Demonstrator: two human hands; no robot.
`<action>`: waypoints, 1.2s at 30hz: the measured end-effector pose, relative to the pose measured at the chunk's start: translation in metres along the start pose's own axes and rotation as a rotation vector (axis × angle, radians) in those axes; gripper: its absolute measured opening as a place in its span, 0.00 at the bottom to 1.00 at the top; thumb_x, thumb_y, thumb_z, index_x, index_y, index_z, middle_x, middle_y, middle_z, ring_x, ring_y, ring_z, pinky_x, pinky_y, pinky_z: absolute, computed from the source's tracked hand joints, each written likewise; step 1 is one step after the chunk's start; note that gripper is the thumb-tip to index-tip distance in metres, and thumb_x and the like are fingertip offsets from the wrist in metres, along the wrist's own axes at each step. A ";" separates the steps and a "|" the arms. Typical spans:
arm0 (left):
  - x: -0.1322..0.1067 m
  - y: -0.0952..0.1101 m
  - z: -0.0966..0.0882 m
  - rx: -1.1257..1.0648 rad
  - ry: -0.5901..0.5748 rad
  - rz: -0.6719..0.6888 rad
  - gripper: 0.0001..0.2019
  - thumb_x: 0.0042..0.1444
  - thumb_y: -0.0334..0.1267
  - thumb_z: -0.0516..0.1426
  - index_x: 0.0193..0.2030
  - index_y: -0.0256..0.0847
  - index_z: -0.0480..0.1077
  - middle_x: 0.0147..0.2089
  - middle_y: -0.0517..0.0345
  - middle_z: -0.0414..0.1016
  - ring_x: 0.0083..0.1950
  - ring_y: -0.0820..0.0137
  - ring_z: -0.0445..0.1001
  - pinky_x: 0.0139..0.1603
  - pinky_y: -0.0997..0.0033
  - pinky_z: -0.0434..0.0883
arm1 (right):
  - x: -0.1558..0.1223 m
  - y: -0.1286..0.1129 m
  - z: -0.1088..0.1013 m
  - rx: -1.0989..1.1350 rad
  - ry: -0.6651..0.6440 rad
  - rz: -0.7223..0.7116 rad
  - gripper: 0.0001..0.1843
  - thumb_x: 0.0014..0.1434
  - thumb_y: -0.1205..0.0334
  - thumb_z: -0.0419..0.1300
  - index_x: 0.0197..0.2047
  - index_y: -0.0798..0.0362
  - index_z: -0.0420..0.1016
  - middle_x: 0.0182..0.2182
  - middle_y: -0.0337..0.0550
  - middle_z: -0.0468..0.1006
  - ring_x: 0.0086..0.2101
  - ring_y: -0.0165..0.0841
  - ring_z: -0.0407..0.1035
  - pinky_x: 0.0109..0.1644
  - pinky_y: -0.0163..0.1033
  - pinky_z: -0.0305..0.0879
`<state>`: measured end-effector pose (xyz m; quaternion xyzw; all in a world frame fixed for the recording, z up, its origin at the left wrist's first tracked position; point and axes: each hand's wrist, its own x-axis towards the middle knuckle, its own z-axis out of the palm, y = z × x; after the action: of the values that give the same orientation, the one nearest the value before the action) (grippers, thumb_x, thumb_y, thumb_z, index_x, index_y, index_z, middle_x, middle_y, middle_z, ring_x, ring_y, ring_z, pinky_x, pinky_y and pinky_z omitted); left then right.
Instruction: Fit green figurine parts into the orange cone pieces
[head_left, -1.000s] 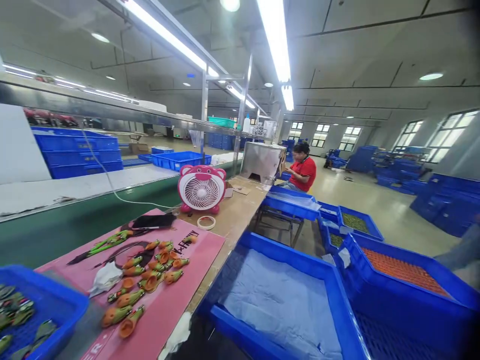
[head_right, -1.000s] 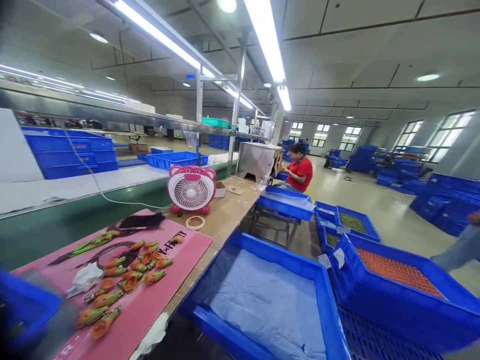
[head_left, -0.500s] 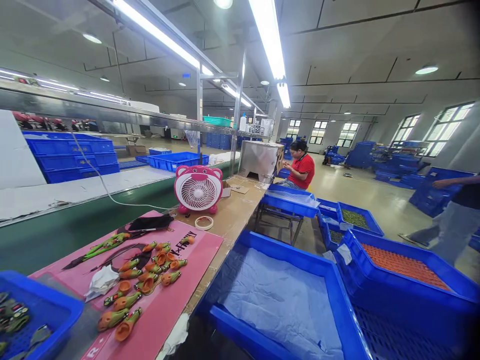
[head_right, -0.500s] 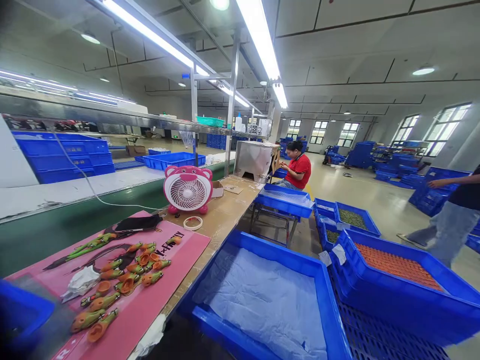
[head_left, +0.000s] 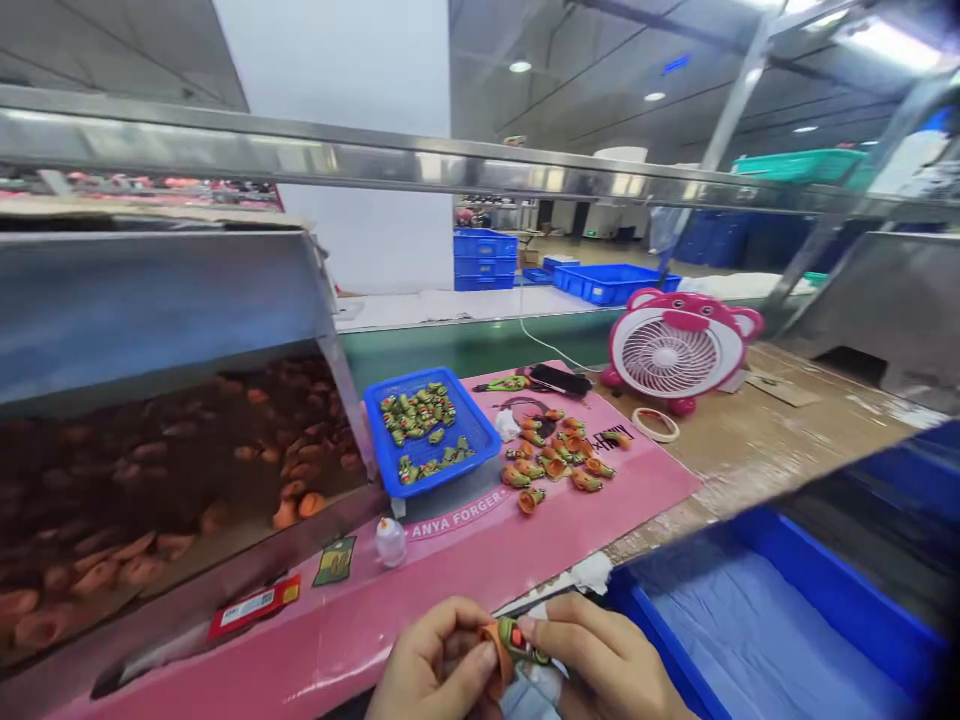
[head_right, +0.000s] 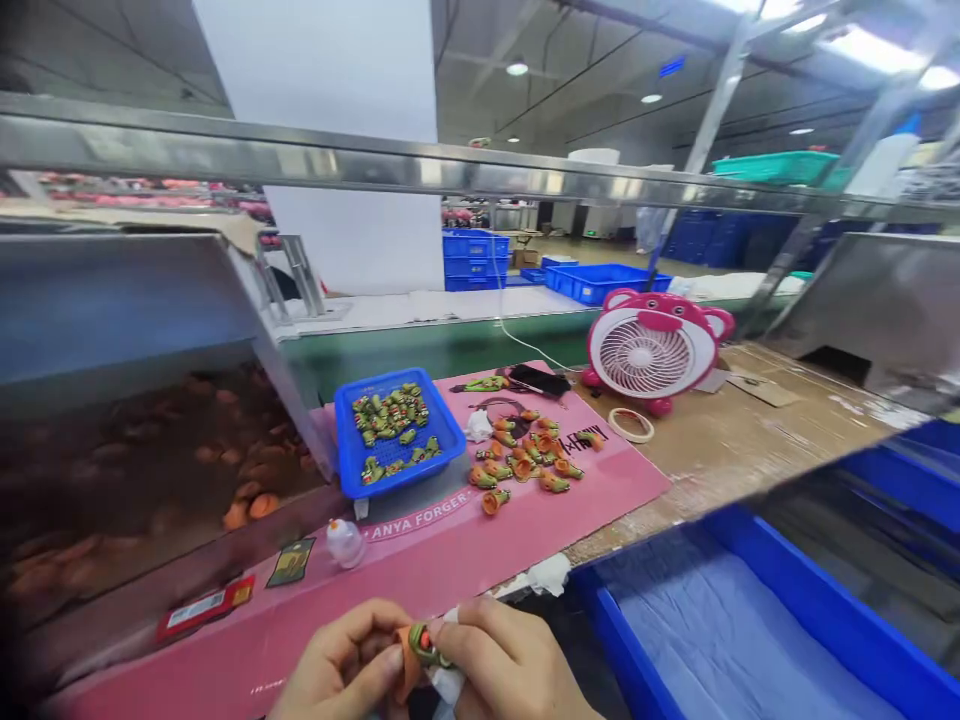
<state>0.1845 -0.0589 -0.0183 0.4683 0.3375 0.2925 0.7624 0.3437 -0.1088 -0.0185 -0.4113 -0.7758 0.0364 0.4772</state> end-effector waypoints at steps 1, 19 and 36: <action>-0.001 -0.001 -0.002 -0.006 0.004 -0.003 0.19 0.41 0.49 0.60 0.29 0.34 0.63 0.19 0.61 0.65 0.18 0.78 0.63 0.20 0.80 0.62 | 0.000 0.000 0.001 0.008 -0.009 -0.006 0.17 0.51 0.77 0.51 0.45 0.56 0.63 0.29 0.46 0.69 0.27 0.29 0.65 0.27 0.30 0.64; -0.019 0.004 -0.025 -0.006 -0.010 -0.045 0.14 0.44 0.44 0.59 0.30 0.34 0.66 0.21 0.58 0.66 0.23 0.74 0.64 0.25 0.75 0.64 | 0.015 -0.013 0.009 -0.186 -0.086 -0.159 0.12 0.60 0.69 0.48 0.46 0.56 0.65 0.27 0.46 0.74 0.28 0.30 0.70 0.28 0.30 0.68; -0.012 0.005 -0.027 0.113 0.073 0.006 0.09 0.47 0.39 0.56 0.31 0.34 0.64 0.22 0.60 0.63 0.25 0.75 0.62 0.27 0.76 0.61 | 0.008 -0.002 0.027 0.036 -0.171 0.020 0.17 0.51 0.76 0.52 0.45 0.58 0.62 0.29 0.46 0.70 0.28 0.30 0.65 0.28 0.32 0.64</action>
<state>0.1553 -0.0522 -0.0202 0.5004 0.3798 0.2922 0.7211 0.3197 -0.0963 -0.0267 -0.4058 -0.8088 0.0903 0.4160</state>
